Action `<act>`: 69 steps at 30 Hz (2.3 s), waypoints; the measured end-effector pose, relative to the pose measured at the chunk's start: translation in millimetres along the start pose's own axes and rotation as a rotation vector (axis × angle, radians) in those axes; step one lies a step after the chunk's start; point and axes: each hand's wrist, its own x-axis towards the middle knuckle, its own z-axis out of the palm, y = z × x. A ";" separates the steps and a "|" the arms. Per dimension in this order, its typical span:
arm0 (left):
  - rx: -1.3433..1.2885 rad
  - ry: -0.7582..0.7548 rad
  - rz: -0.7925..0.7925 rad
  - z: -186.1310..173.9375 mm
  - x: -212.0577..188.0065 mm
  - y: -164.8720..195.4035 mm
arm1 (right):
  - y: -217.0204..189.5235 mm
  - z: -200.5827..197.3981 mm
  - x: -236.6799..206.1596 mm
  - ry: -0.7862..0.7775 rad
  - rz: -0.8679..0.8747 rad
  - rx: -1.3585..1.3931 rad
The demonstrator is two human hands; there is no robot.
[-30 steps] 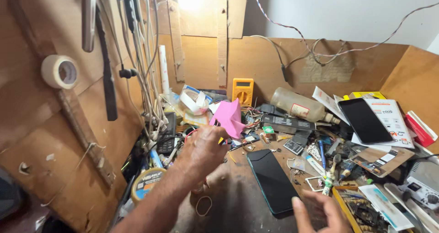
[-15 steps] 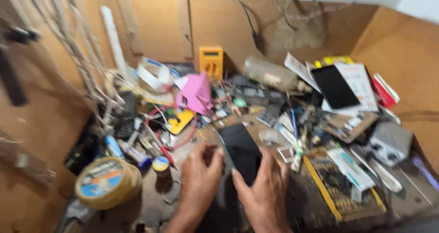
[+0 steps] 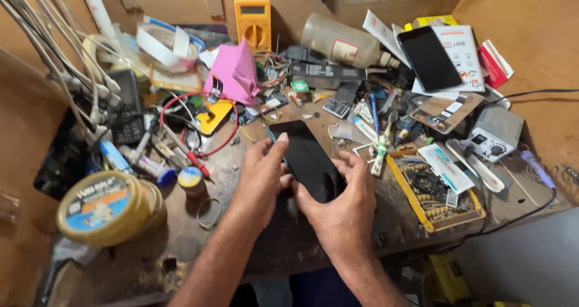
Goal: The person holds a smartphone and uses a small metal tool to scrape and clean the edges and seams of the device. They repeatedly wipe the sides and corners, occasionally turning the phone to access different areas. The person also briefly handles a roll of tape and a small plastic bag before returning to the cleaning task.
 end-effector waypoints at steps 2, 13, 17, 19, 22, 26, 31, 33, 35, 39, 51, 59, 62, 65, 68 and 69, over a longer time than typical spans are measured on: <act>-0.123 -0.001 -0.055 -9.7 -1.2 5.8 | -13.2 4.4 -5.1 -0.008 -0.036 -0.004; -0.259 -0.112 0.108 -100.9 3.3 42.1 | -69.5 61.2 -21.1 0.125 0.265 0.458; -0.255 -0.087 0.123 -129.7 -5.6 56.7 | -91.0 81.6 -27.2 0.219 0.328 0.527; -0.253 -0.090 0.123 -131.7 -12.4 60.2 | -95.6 82.6 -27.2 0.261 0.400 0.607; -0.269 -0.128 0.136 -121.3 -17.0 60.7 | -86.6 72.6 -21.5 0.303 0.432 0.647; -0.298 -0.142 0.135 -95.1 -11.0 46.2 | -50.6 62.0 -11.9 0.284 0.389 0.667; -0.287 -0.094 0.175 -53.9 -6.6 7.6 | 8.2 38.1 -3.3 0.191 0.387 0.592; -0.343 -0.002 0.115 -33.5 -2.6 -2.4 | 26.2 20.6 2.1 0.144 0.370 0.607; -0.388 0.082 0.048 -16.1 1.7 -10.3 | 42.2 3.1 9.6 0.109 0.339 0.612; -0.276 -0.059 0.325 4.4 8.8 -24.9 | 63.4 -16.0 9.9 0.048 0.425 0.521; -0.281 -0.073 0.280 -3.2 11.6 -25.9 | 55.5 -7.6 3.3 0.063 0.371 0.556; -0.284 0.005 0.154 -25.1 -5.6 -19.4 | 14.3 -6.2 -9.7 0.082 0.372 0.441; -0.327 -0.039 0.197 -31.9 -5.6 -29.0 | 5.1 -10.8 -11.6 0.039 0.388 0.412; -0.297 -0.154 0.311 -37.1 -4.6 -38.6 | 2.5 -18.7 -20.6 -0.002 0.400 0.408; -0.285 -0.177 0.306 -31.9 -9.0 -38.4 | 5.8 -20.9 -16.1 0.002 0.364 0.450; -0.276 -0.155 0.289 -27.8 -11.3 -35.9 | 7.5 -22.1 -15.0 0.007 0.346 0.446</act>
